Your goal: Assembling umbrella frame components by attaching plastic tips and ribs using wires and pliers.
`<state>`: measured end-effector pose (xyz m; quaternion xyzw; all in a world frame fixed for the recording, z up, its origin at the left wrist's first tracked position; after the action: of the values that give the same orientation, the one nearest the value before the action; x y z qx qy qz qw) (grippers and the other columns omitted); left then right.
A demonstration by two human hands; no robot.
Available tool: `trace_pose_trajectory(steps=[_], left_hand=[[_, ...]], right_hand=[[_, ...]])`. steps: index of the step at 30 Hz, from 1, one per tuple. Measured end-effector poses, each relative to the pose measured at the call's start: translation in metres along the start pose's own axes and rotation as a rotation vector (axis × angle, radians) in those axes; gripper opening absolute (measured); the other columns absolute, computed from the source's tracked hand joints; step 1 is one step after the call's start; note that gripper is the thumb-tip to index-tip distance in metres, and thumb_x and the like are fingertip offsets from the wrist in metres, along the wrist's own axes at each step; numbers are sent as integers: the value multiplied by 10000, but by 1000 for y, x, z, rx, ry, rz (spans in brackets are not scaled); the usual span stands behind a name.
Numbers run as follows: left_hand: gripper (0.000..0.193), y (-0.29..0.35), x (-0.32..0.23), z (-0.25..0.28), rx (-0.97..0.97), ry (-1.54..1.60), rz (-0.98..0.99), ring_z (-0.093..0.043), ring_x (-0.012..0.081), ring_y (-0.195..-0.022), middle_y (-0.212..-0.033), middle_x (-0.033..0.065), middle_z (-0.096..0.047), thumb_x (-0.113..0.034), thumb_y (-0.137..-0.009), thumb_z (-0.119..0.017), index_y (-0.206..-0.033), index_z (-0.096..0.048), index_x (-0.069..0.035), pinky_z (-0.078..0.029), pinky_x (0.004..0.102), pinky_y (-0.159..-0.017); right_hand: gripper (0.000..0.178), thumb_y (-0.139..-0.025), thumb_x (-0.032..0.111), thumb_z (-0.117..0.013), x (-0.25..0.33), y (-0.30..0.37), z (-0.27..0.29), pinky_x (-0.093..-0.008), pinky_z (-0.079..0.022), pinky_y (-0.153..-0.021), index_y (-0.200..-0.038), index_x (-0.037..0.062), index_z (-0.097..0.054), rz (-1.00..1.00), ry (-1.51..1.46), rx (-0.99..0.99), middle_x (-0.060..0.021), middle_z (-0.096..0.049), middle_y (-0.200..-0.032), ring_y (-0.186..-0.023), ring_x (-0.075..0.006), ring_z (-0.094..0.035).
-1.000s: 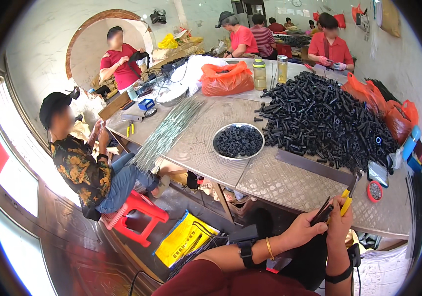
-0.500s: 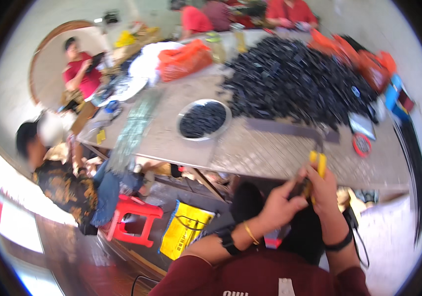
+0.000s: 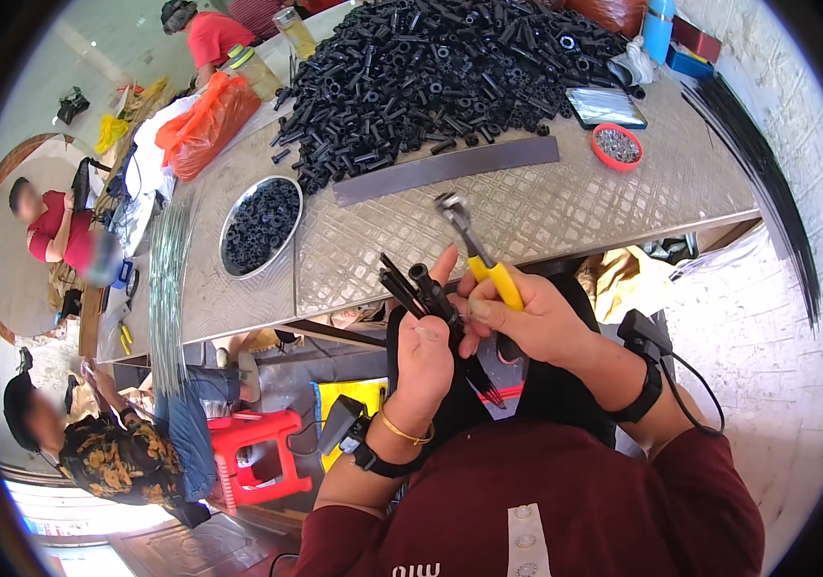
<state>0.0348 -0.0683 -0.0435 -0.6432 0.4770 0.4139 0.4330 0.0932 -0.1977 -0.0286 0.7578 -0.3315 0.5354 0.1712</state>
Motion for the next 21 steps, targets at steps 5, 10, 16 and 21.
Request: trace_pose_trajectory(steps=[5, 10, 16, 21], left_hand=[[962, 2, -1, 0, 6, -21, 13, -453, 57, -511, -891, 102, -609, -722, -762, -443, -1367, -302, 13, -356, 198, -444], [958, 1, -1, -4, -16, -38, 22, -469, 54, -557, -1118, 160, -573, -716, -763, -456, -1363, -309, 15, -364, 188, -464], [938, 1, -2, -5, -10, -72, 16, -471, 57, -579, -1105, 154, -578, -690, -778, -472, -1352, -314, 35, -364, 190, -472], [848, 6, 4, 1, 21, -147, -32, -479, 68, -581, -987, 99, -588, -628, -828, -469, -1345, -328, 29, -371, 195, -468]], right_hand=[[146, -912, 131, -530, 2, 0, 0, -265, -511, -674, -903, -15, -528, -64, -48, 45, -73, -430, -1011, -713, -153, -632], [154, -909, 156, -547, 1, 0, 2, -243, -490, -657, -897, 8, -508, -71, -8, 29, -65, -475, -1000, -721, -153, -628], [133, -907, 124, -534, 1, 1, 1, -249, -496, -658, -902, -9, -527, -41, 59, -2, -66, -450, -973, -702, -132, -625], [188, -898, 101, -531, 8, 5, -4, -255, -498, -676, -1042, -19, -530, 243, 601, -23, -100, -444, -1015, -682, -140, -616]])
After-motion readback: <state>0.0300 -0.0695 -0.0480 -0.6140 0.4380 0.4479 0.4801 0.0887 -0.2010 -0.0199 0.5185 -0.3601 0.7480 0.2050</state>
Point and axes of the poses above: each hand's wrist, its own y-axis away from the middle knuckle, its own z-axis out of the back of the hand, x = y × z, the point moved 1 cm from there along -y, towards the middle knuckle
